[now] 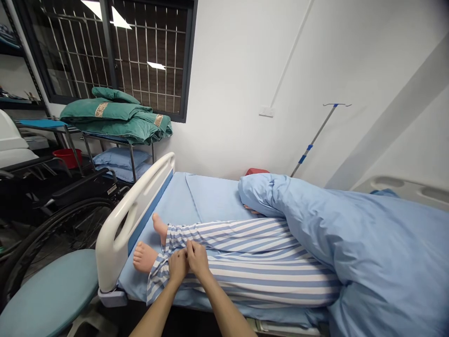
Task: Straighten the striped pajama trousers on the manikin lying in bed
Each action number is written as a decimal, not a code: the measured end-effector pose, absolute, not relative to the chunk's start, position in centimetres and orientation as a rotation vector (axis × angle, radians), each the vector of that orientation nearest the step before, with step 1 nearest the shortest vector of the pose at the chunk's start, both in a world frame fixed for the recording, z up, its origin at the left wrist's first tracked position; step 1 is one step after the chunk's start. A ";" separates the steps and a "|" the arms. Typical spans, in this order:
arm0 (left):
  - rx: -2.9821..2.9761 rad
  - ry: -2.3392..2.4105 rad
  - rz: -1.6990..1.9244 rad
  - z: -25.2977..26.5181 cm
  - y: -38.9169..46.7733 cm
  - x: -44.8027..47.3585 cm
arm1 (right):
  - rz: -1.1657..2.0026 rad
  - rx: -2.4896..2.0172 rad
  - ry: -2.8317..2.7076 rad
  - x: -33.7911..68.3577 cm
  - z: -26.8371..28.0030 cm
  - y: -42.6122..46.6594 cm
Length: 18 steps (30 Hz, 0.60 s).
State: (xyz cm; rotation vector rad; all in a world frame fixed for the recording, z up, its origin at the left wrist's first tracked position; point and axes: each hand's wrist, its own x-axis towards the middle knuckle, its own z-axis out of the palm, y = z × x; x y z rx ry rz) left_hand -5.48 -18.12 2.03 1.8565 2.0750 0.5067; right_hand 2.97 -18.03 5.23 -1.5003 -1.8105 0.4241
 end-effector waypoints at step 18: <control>1.812 1.996 0.630 1.3 -17.3 -5.0 | 0.379 -1.606 -1.645 3.7 1.9 -18.0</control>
